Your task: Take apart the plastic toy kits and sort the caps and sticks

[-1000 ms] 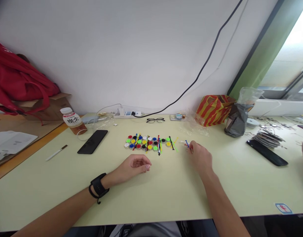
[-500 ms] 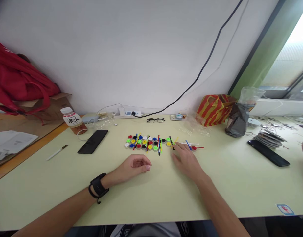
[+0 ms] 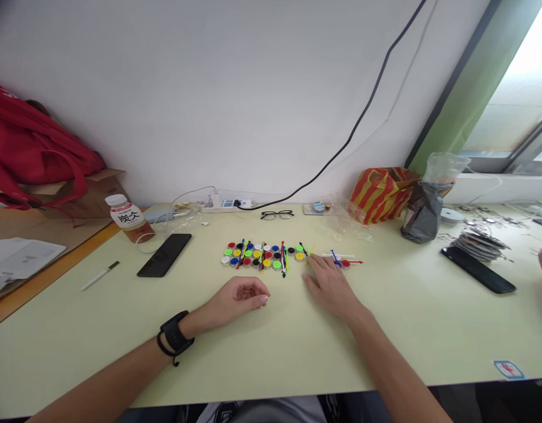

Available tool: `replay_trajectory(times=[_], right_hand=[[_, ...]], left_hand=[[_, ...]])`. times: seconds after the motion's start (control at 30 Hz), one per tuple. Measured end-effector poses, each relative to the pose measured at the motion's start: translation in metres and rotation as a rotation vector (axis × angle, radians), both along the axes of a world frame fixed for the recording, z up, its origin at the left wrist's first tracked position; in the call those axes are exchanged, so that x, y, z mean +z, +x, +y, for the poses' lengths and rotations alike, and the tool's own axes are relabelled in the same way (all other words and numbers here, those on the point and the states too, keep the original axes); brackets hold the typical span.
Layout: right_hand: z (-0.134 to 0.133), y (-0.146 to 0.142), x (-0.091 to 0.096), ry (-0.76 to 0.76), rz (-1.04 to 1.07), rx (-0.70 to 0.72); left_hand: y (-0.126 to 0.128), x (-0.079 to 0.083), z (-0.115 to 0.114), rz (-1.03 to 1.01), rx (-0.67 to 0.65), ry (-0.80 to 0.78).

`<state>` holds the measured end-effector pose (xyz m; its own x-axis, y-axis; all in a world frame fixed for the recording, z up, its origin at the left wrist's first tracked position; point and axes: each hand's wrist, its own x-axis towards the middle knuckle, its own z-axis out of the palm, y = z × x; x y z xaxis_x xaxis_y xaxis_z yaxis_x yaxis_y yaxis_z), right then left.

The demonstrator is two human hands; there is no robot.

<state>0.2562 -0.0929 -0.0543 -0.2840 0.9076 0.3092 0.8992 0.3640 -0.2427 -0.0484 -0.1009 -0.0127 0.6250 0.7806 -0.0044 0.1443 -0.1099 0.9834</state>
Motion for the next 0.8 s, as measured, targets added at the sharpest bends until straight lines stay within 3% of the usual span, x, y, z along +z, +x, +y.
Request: replay_trajectory(times=[0.33,0.6,0.8], right_hand=[[0.001,0.000,0.003,0.019,-0.008,-0.028],[0.013,-0.008,-0.009,0.010,-0.071,-0.114],[0.015,-0.007,-0.007,0.027,-0.031,-0.109]], left_hand=[[0.001,0.003,-0.001,0.026,-0.003,0.009],[0.001,0.003,0.000,0.029,0.000,0.019],[0.001,0.003,0.000,0.031,-0.005,0.016]])
